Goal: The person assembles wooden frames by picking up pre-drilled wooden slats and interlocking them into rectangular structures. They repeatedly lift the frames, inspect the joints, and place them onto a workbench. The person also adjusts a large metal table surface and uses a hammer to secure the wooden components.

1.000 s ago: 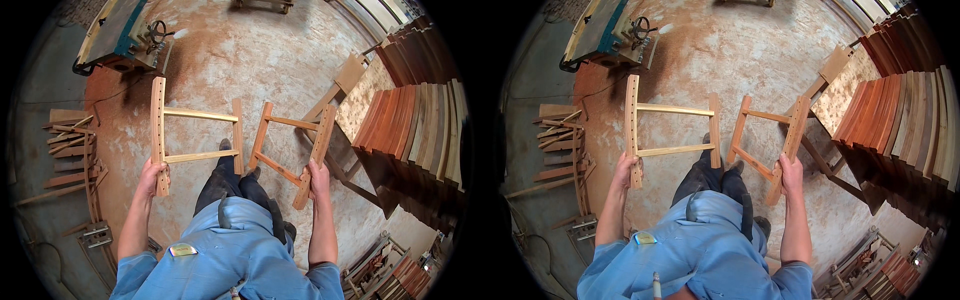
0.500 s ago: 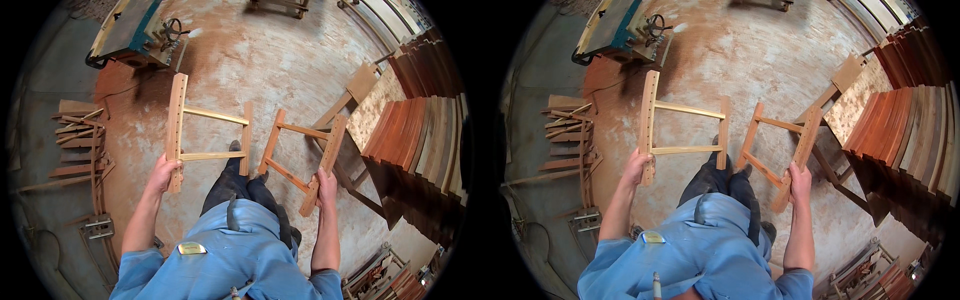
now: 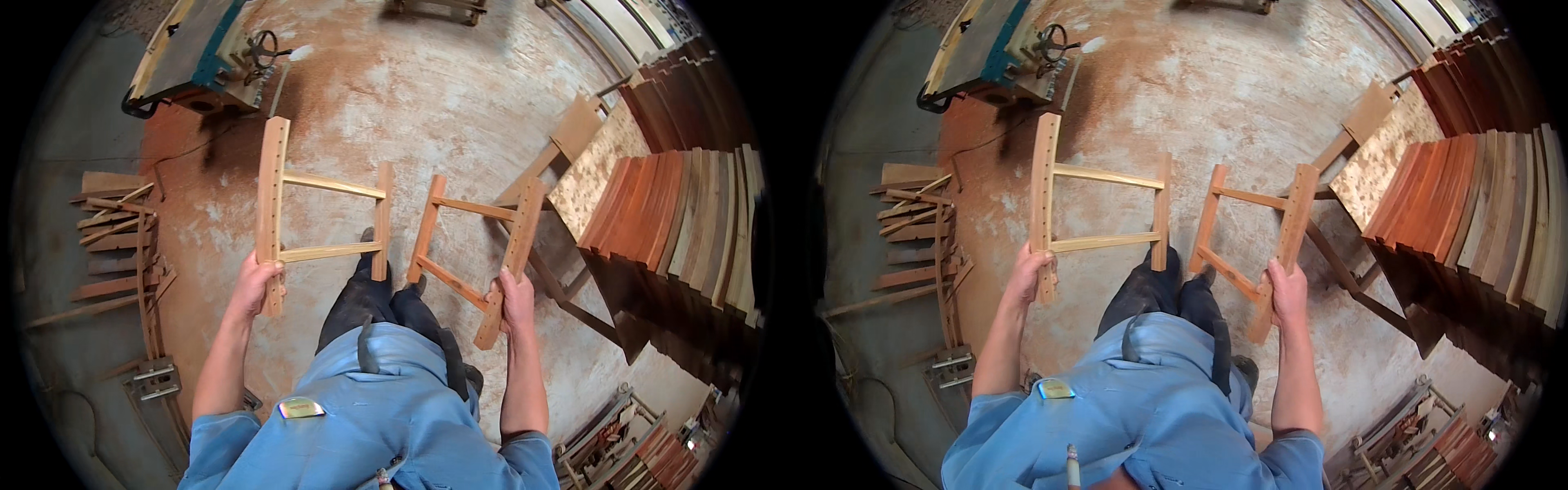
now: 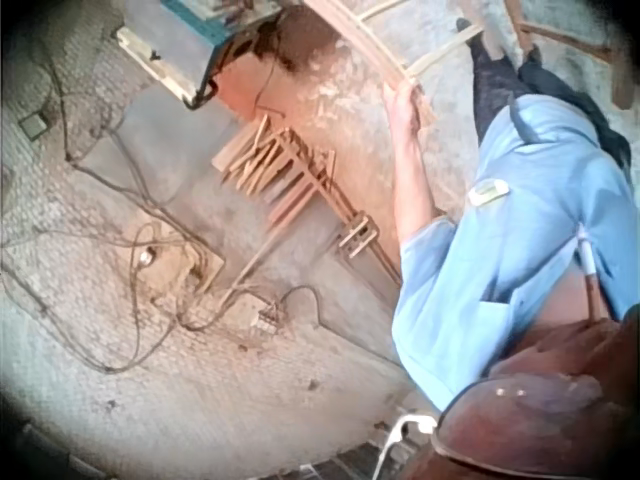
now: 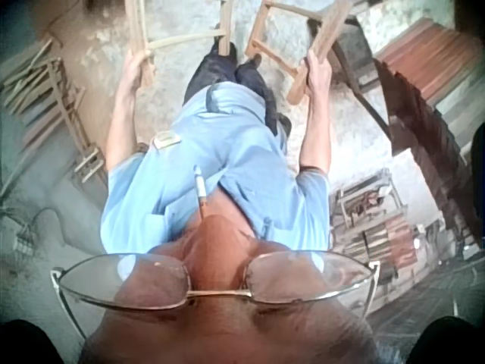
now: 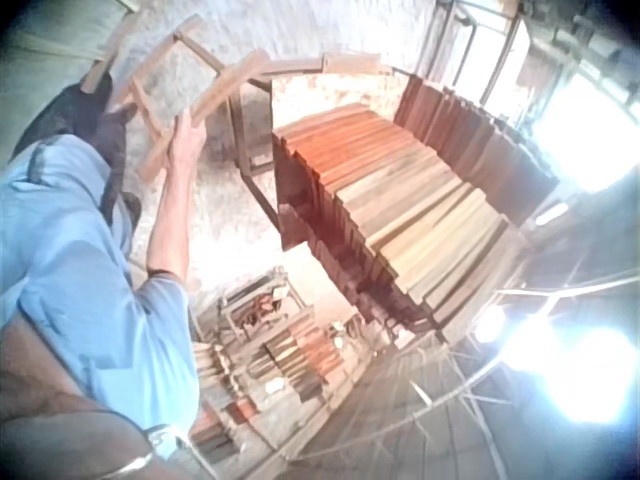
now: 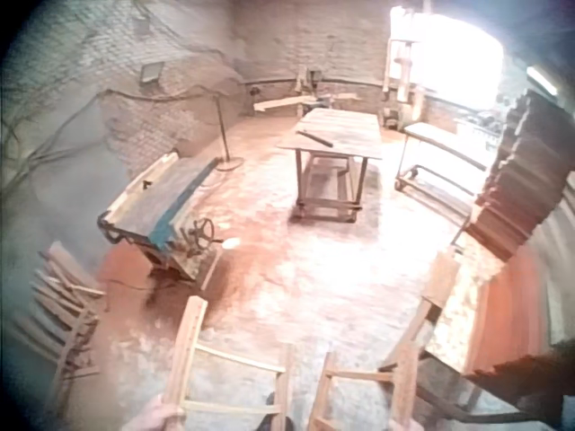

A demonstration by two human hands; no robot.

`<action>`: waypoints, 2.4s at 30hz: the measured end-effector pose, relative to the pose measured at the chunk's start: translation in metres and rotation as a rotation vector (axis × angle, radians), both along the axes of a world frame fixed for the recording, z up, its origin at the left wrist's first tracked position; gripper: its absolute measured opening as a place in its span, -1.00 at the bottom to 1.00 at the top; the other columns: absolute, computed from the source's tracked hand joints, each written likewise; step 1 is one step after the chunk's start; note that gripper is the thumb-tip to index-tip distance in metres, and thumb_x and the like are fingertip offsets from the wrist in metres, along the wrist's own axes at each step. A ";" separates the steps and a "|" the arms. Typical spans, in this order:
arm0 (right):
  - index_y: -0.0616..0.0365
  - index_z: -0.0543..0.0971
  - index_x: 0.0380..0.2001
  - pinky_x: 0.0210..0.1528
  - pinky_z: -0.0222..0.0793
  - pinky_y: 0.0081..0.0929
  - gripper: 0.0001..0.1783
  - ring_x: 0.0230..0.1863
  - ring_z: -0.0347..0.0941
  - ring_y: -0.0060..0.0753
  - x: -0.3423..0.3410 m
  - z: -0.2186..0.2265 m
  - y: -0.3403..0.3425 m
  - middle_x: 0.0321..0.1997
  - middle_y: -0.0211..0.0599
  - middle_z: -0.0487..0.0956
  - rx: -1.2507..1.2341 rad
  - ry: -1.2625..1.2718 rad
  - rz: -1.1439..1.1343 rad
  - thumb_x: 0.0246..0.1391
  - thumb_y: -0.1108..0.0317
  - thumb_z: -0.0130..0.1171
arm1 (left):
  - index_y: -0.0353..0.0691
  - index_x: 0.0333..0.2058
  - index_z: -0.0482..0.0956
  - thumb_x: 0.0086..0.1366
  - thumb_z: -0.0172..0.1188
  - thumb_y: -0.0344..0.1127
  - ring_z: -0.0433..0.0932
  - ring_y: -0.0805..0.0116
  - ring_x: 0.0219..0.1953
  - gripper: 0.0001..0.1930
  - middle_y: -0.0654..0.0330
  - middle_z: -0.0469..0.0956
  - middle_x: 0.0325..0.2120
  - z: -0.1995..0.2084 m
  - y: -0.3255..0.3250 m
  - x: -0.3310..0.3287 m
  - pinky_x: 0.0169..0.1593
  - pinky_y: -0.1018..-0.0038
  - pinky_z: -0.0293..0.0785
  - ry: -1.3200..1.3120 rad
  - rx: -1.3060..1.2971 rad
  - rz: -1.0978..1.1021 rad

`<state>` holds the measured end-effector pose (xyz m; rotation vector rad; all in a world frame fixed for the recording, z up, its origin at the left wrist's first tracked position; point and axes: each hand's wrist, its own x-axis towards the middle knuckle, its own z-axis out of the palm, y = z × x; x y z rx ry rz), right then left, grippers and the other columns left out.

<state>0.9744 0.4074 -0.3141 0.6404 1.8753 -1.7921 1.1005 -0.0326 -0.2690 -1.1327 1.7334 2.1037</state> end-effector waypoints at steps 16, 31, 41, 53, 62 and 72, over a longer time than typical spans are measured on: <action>0.23 0.48 -0.37 -0.51 0.35 -0.55 -0.76 -0.56 0.41 -0.56 -0.027 0.004 -0.029 -0.54 -0.38 0.48 0.011 0.027 -0.024 0.11 0.25 0.17 | -0.27 -0.07 0.34 0.05 0.11 -0.35 0.42 0.46 -0.58 -0.59 0.25 0.37 -0.52 0.008 -0.015 -0.029 -0.60 0.49 0.50 0.001 -0.095 -0.035; 0.13 0.38 -0.34 -0.56 0.46 -0.48 -0.77 -0.62 0.42 -0.47 -0.065 0.059 -0.050 -0.55 -0.35 0.45 -0.137 0.170 -0.341 0.23 0.19 0.04 | -0.24 -0.19 0.33 0.05 0.06 -0.41 0.39 0.46 -0.63 -0.71 0.27 0.35 -0.58 -0.001 -0.065 -0.094 -0.62 0.50 0.48 0.094 -0.176 -0.109; 0.08 0.32 -0.37 -0.54 0.52 -0.35 -0.75 -0.66 0.43 -0.37 -0.104 0.091 -0.063 -0.58 -0.31 0.42 -0.183 0.344 -0.470 0.23 0.18 0.06 | -0.28 -0.17 0.35 0.07 0.10 -0.45 0.44 0.43 -0.65 -0.70 0.24 0.41 -0.58 0.014 -0.094 -0.137 -0.60 0.47 0.45 0.161 -0.138 -0.136; 0.13 0.37 -0.29 -0.62 0.44 -0.44 -0.75 -0.65 0.36 -0.47 -0.236 0.023 -0.097 -0.57 -0.39 0.38 -0.007 0.136 -0.418 0.20 0.18 0.09 | -0.32 -0.10 0.39 0.06 0.16 -0.46 0.46 0.47 -0.57 -0.62 0.23 0.45 -0.51 0.026 -0.124 -0.234 -0.51 0.45 0.45 0.147 -0.140 -0.024; 0.17 0.38 -0.37 -0.59 0.43 -0.43 -0.79 -0.67 0.35 -0.46 -0.447 0.017 -0.110 -0.59 -0.38 0.36 0.030 0.172 -0.276 0.17 0.26 0.08 | -0.34 -0.07 0.38 0.05 0.11 -0.52 0.46 0.47 -0.56 -0.60 0.25 0.42 -0.53 0.056 -0.124 -0.382 -0.54 0.48 0.47 0.083 -0.338 0.084; 0.11 0.36 -0.40 -0.31 0.47 -0.25 -0.68 -0.50 0.39 -0.36 -0.707 0.157 -0.160 -0.54 -0.34 0.39 -0.471 0.745 -0.317 0.28 0.09 -0.05 | -0.35 -0.11 0.40 0.02 0.12 -0.52 0.47 0.46 -0.53 -0.62 0.24 0.45 -0.50 0.054 -0.151 -0.505 -0.51 0.48 0.47 0.085 -0.239 0.270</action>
